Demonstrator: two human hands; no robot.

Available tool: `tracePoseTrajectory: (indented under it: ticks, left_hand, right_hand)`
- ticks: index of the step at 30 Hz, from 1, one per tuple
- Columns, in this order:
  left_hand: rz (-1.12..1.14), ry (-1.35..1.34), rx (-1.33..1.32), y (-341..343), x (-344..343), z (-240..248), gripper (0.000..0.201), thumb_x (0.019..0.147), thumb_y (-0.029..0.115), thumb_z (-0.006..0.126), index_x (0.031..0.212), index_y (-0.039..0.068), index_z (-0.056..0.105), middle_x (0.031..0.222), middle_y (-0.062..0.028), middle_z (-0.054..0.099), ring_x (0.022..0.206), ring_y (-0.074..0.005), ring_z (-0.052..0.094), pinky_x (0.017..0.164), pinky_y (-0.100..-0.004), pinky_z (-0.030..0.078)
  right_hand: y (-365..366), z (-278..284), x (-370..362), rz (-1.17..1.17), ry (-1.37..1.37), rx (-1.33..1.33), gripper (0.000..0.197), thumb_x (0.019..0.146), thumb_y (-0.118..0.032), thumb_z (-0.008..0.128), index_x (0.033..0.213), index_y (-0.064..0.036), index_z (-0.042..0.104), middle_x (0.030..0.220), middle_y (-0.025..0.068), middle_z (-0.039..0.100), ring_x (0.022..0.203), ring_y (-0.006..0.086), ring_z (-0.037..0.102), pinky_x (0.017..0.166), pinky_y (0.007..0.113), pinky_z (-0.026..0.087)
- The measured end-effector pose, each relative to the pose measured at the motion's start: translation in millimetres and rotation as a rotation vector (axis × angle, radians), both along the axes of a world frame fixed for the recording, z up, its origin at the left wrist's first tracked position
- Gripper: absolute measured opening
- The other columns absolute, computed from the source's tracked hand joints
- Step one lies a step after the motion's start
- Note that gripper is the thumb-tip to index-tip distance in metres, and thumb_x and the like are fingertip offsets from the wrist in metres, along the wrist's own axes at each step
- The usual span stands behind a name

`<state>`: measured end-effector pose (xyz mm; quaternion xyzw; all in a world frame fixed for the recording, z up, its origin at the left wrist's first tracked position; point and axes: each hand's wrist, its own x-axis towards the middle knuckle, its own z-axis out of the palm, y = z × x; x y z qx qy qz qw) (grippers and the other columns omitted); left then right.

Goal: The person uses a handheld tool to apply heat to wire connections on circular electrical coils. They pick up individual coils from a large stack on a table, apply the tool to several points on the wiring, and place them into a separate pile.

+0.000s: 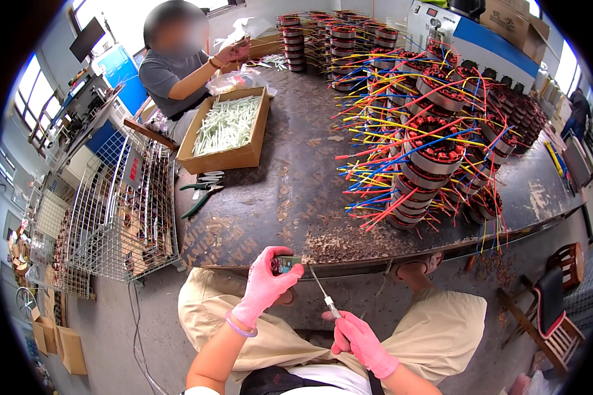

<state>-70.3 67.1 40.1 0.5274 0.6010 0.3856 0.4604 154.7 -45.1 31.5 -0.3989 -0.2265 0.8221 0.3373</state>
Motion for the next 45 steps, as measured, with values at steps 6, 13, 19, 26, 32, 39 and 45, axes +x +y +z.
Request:
tracePoseTrajectory:
  ticks: [6,13,19,26,32,39,45]
  left_hand:
    - [0.012,0.019,-0.008,0.3,-2.2,-3.3,0.042,0.079,0.02,0.079,0.112,0.001,0.063,0.075,0.0034,0.057,0.063,-0.0039,0.048,0.057,-0.0223,0.043]
    - [-0.002,-0.09,-0.036,-0.1,-0.2,-5.0,0.038,0.087,0.023,0.074,0.116,0.001,0.062,0.074,0.0033,0.056,0.06,-0.0031,0.047,0.055,-0.0215,0.042]
    - [0.193,-0.457,-0.025,1.7,-58.3,-8.8,0.033,0.103,0.021,0.051,0.127,0.001,0.058,0.089,-0.0057,0.064,0.067,-0.0141,0.064,0.063,-0.0283,0.056]
    - [0.583,-0.033,0.281,45.9,-207.6,-33.1,0.026,0.095,0.017,0.067,0.116,0.003,0.06,0.097,-0.0012,0.064,0.084,-0.0085,0.06,0.07,-0.0243,0.05]
    - [0.624,0.437,0.247,34.1,-242.9,-60.4,0.025,0.089,0.018,0.071,0.107,0.002,0.064,0.092,-0.0054,0.065,0.079,-0.0142,0.057,0.073,-0.0291,0.048]
    - [0.659,0.84,0.253,24.6,-228.0,-43.6,0.033,0.085,0.029,0.073,0.104,0.004,0.066,0.107,-0.0148,0.059,0.103,-0.0303,0.056,0.092,-0.0413,0.046]
    - [0.18,-0.062,0.225,-16.1,-84.3,-10.9,0.016,0.098,0.014,0.062,0.111,0.005,0.065,0.096,-0.0051,0.061,0.079,-0.0122,0.059,0.068,-0.0269,0.05]
  right_hand:
    - [0.8,4.7,-0.7,0.01,-0.007,0.004,0.04,0.107,-0.027,0.045,0.139,-0.002,0.048,0.068,-0.0031,0.044,0.059,0.0075,0.043,0.066,0.028,0.05]
    - [0.0,7.2,-1.3,0.0,-0.016,0.011,0.041,0.107,-0.028,0.043,0.137,-0.0006,0.049,0.067,-0.0029,0.043,0.059,0.0079,0.043,0.065,0.027,0.049]
    - [3.6,10.8,-1.6,0.029,-0.051,0.06,0.043,0.107,-0.03,0.041,0.136,0.0006,0.049,0.068,-0.0012,0.049,0.062,0.0103,0.055,0.054,0.022,0.038]
    - [6.4,18.7,-3.0,-0.035,-0.115,0.132,0.048,0.104,-0.032,0.041,0.128,0.0085,0.05,0.051,0.0011,0.041,0.043,0.0145,0.042,0.056,0.03,0.049]
    - [8.5,15.6,-7.4,0.014,-0.137,0.142,0.048,0.105,-0.036,0.042,0.124,0.0064,0.053,0.055,-0.0013,0.043,0.051,0.0133,0.05,0.054,0.027,0.045]
    - [8.9,27.1,-8.8,0.007,-0.143,0.164,0.049,0.105,-0.037,0.042,0.124,0.0067,0.053,0.054,-0.0012,0.042,0.05,0.0134,0.049,0.052,0.026,0.042]
    - [15.8,42.4,-9.7,0.048,-0.108,0.19,0.049,0.105,-0.037,0.042,0.129,0.0052,0.052,0.059,-0.001,0.044,0.057,0.0134,0.052,0.056,0.023,0.04]
